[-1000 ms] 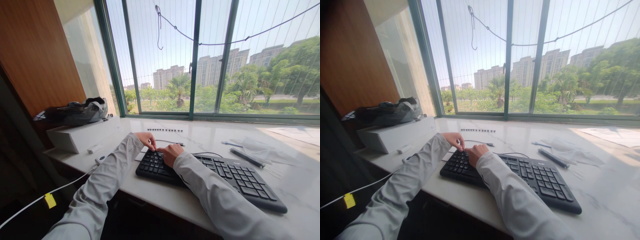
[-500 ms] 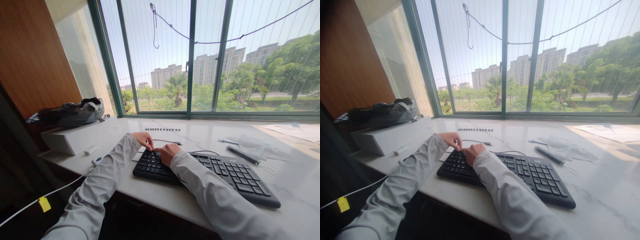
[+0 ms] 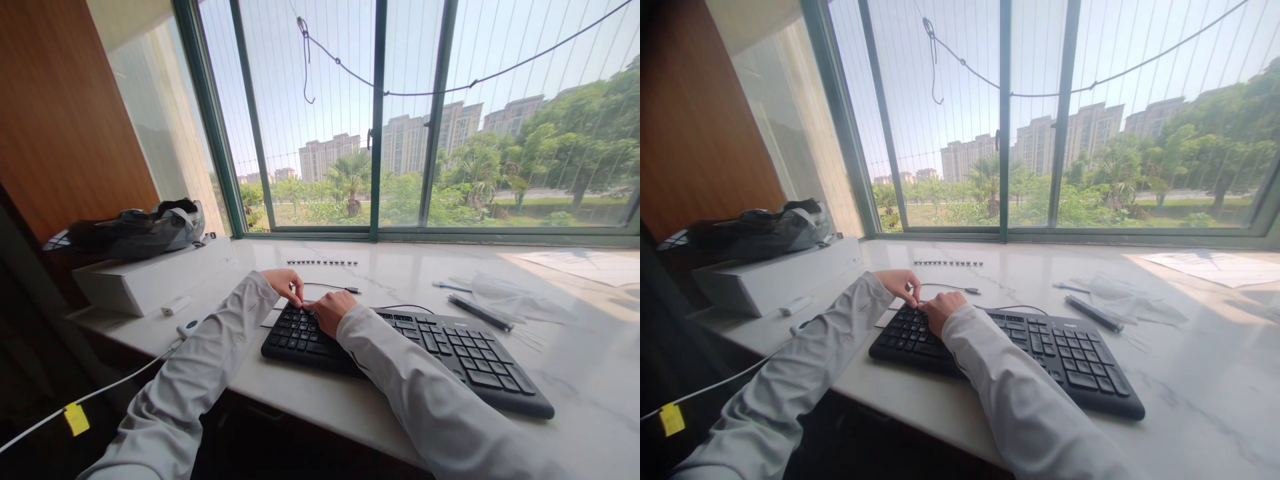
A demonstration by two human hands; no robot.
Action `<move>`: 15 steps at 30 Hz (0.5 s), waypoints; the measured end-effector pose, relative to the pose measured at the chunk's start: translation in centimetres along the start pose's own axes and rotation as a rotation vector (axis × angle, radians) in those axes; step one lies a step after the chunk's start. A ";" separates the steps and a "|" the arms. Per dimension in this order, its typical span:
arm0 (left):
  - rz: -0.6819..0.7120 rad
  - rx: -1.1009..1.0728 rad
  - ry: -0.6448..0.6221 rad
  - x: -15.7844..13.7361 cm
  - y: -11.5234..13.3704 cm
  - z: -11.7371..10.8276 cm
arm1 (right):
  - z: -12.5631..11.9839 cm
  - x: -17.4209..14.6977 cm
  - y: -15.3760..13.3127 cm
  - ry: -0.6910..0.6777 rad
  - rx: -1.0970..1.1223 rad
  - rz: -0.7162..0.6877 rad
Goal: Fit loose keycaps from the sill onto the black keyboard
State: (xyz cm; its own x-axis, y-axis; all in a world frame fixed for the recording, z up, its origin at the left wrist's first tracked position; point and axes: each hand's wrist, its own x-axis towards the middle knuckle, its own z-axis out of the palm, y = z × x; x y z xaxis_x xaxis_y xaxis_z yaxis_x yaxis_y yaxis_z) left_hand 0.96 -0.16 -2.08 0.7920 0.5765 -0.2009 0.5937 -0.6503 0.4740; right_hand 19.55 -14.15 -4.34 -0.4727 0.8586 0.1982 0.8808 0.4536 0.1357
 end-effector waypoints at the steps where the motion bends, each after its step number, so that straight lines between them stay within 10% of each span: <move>1: -0.012 -0.018 0.002 0.0 0.0 0.1 | 0.1 0.1 0.0 0.008 0.004 -0.002; 15: -0.172 -0.061 0.003 0.1 -1.1 0.1 | 0.6 0.3 -0.1 0.024 0.037 0.018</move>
State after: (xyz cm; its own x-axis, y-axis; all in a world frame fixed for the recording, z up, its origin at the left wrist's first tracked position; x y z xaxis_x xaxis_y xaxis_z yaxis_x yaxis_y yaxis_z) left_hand 0.40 0.56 -2.66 0.6791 0.6781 -0.2811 0.7105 -0.5111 0.4836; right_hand 19.33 -13.76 -4.87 -0.4571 0.8608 0.2236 0.8892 0.4474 0.0957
